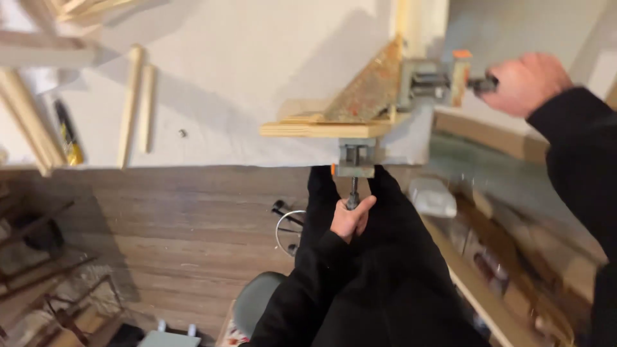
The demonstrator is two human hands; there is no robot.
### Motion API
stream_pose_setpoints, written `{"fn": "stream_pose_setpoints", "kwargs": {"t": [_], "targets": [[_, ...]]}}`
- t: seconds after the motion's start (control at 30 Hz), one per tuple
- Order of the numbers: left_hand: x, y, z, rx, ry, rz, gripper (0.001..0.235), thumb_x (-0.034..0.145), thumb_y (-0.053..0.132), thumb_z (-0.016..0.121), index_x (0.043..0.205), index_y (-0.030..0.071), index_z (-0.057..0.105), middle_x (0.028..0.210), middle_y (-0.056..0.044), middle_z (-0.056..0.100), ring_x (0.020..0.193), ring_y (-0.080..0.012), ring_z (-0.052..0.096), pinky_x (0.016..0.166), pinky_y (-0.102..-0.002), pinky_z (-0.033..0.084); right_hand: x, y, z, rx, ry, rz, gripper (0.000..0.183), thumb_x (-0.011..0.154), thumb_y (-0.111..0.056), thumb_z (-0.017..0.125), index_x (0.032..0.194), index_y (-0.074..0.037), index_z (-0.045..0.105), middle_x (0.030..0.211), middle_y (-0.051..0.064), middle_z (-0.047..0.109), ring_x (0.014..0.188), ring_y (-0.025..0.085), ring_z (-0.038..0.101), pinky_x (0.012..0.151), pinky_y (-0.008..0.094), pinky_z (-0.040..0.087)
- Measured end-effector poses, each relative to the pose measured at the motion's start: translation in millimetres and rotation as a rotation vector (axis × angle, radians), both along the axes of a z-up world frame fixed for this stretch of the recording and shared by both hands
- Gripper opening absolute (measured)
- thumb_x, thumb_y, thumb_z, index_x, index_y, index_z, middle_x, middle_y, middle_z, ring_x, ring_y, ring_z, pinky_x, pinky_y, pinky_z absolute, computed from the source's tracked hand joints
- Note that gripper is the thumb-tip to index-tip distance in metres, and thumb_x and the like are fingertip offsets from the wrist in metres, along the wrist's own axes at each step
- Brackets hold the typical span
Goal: The person clamps a mitered wooden frame corner in a bench vise, hammers nails into the joint, then applies glue to a frame corner piece and fits it together, pressing the joint by hand. They reposition the frame in the vise and hammer additional nails to secure the corners.
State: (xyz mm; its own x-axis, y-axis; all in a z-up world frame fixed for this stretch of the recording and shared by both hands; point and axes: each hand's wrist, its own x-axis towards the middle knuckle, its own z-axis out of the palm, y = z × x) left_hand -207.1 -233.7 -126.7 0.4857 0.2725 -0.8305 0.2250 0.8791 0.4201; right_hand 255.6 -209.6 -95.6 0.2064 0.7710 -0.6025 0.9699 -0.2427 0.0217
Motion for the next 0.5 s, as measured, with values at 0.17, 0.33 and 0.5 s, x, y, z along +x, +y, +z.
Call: {"fn": "stream_pose_setpoints", "kwargs": {"t": [0.17,0.33,0.5], "targets": [[11,-23,-2,0.367,0.312,-0.008,0.042,0.093,0.026,0.075,0.064,0.001,0.056,0.051,-0.004,0.05,0.046,-0.0123,0.048,0.045,-0.035,0.04,-6,-2,14,-0.099,0.089,-0.096,0.035,0.089,-0.047,0.067,0.09,-0.015,0.081,0.084,0.019,0.075,0.081,0.04,0.074,0.081,0.05,0.059],[31,-14,2,0.681,0.648,-0.032,0.033,0.084,0.032,0.074,0.075,0.001,0.072,0.065,-0.018,0.067,0.064,-0.0301,0.071,0.063,-0.045,0.057,30,5,-75,-0.105,0.141,-0.028,0.044,0.086,-0.053,0.071,0.091,-0.01,0.082,0.085,0.023,0.074,0.082,0.044,0.072,0.078,0.053,0.059],[32,-13,-16,0.624,0.613,-0.166,0.044,0.082,0.048,0.071,0.091,0.005,0.08,0.085,-0.022,0.075,0.086,-0.0399,0.072,0.081,-0.049,0.057,114,-38,-203,0.011,0.23,0.135,0.04,0.089,-0.046,0.07,0.076,-0.01,0.078,0.065,0.014,0.074,0.065,0.03,0.074,0.066,0.043,0.058]]}}
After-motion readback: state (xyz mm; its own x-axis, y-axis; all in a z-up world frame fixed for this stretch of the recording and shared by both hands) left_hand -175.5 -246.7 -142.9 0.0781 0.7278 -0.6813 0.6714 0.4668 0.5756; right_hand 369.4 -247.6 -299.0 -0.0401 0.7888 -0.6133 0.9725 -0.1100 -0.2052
